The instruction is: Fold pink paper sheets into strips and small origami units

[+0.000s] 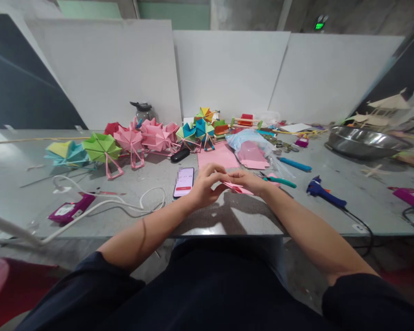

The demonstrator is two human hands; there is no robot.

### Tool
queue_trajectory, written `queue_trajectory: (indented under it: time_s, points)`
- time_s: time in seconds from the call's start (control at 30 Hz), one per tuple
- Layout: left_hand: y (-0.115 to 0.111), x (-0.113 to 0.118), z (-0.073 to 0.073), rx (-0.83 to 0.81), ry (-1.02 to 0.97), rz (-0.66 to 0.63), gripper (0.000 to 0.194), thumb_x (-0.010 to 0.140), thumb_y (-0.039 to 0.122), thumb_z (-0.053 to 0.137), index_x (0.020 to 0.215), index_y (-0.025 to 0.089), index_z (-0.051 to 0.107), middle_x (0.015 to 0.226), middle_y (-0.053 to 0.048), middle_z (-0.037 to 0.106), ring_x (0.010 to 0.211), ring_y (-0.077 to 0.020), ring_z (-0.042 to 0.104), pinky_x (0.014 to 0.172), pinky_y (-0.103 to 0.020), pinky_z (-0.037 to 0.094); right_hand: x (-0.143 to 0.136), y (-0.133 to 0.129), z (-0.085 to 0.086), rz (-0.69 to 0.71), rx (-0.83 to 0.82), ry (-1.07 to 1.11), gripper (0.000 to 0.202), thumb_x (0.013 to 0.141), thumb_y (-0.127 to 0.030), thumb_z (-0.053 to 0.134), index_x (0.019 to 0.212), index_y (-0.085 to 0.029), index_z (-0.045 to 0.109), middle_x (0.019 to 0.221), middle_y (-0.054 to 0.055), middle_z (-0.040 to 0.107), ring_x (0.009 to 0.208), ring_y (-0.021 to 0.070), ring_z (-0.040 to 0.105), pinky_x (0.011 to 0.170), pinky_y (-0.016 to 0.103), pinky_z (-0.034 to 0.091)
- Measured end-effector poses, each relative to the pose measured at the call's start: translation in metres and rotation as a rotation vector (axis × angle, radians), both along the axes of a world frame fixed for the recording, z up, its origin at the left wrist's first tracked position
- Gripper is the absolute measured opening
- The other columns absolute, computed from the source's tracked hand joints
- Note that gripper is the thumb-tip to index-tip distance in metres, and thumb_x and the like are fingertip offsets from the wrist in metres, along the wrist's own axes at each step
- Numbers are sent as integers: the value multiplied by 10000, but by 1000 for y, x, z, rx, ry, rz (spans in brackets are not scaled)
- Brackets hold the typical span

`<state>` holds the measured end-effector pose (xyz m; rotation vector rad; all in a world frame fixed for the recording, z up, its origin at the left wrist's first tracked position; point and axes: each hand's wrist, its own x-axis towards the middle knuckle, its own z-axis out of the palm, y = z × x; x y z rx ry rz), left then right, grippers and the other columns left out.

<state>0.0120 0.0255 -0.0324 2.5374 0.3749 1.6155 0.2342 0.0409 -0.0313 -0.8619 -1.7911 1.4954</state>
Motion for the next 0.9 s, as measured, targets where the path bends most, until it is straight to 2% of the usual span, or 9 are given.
queue_trajectory:
  time_s: [0.1, 0.2, 0.27, 0.33, 0.43, 0.57, 0.67, 0.77, 0.9]
  points:
    - [5, 0, -2, -46, -16, 17, 13, 1013, 199, 681, 1003, 205, 687, 1047, -90, 743, 991, -221, 700, 881, -370, 553, -1, 0, 2, -136, 103, 102, 598, 870, -805, 744, 886, -210, 692, 714, -23, 600, 581, 126, 491, 556, 272, 382]
    - [11, -1, -7, -267, -46, 162, 34, 990, 188, 691, 980, 207, 665, 902, -43, 744, 804, -180, 674, 755, -317, 532, 0, 1, 3, -281, 207, 242, 715, 857, -918, 643, 1057, -233, 680, 787, -18, 633, 503, 97, 447, 496, 273, 354]
    - [14, 0, -11, -416, -94, 212, 139, 961, 155, 689, 1081, 212, 647, 893, -23, 747, 718, -150, 644, 685, -283, 500, 0, 2, 3, -294, 278, 267, 775, 777, -936, 714, 1123, -246, 650, 755, -35, 612, 482, 95, 452, 481, 273, 373]
    - [16, 1, -14, -500, -152, 181, 304, 939, 131, 685, 1211, 223, 584, 914, -11, 753, 686, -134, 636, 647, -259, 475, -3, 1, 1, -304, 355, 264, 764, 710, -842, 862, 1135, -256, 619, 770, -43, 618, 504, 102, 501, 494, 275, 433]
    - [17, 2, -16, -499, -179, 94, 328, 931, 138, 679, 1208, 235, 534, 882, 12, 726, 687, -127, 626, 630, -241, 449, -11, -2, -2, -363, 434, 255, 638, 749, -645, 936, 1120, -256, 591, 862, -26, 672, 540, 107, 571, 506, 278, 494]
    - [13, 2, -13, -457, -170, 88, 202, 914, 167, 703, 1065, 225, 581, 827, 29, 658, 665, -111, 566, 610, -227, 414, -19, -2, -6, -400, 455, 239, 519, 820, -520, 891, 1120, -248, 567, 772, -47, 669, 535, 133, 621, 513, 290, 531]
    - [8, 0, -7, -484, -142, 28, 67, 990, 265, 655, 1021, 210, 632, 806, 21, 659, 665, -118, 573, 630, -242, 446, -21, -2, -9, -409, 461, 292, 540, 839, -512, 877, 1154, -275, 507, 777, -56, 692, 523, 136, 635, 502, 283, 529]
    - [7, -2, -2, -548, -141, -44, 212, 1053, 311, 539, 982, 192, 700, 789, -1, 689, 700, -140, 617, 674, -269, 497, -21, -3, -10, -407, 493, 346, 578, 864, -536, 870, 1191, -302, 456, 806, -60, 716, 526, 136, 649, 503, 271, 522]
    - [12, -2, -1, -591, -180, -29, 157, 960, 301, 666, 920, 178, 754, 835, -24, 763, 743, -152, 678, 699, -272, 521, -21, -7, -9, -399, 551, 340, 531, 920, -568, 829, 1192, -309, 453, 823, -52, 725, 541, 136, 658, 510, 265, 512]
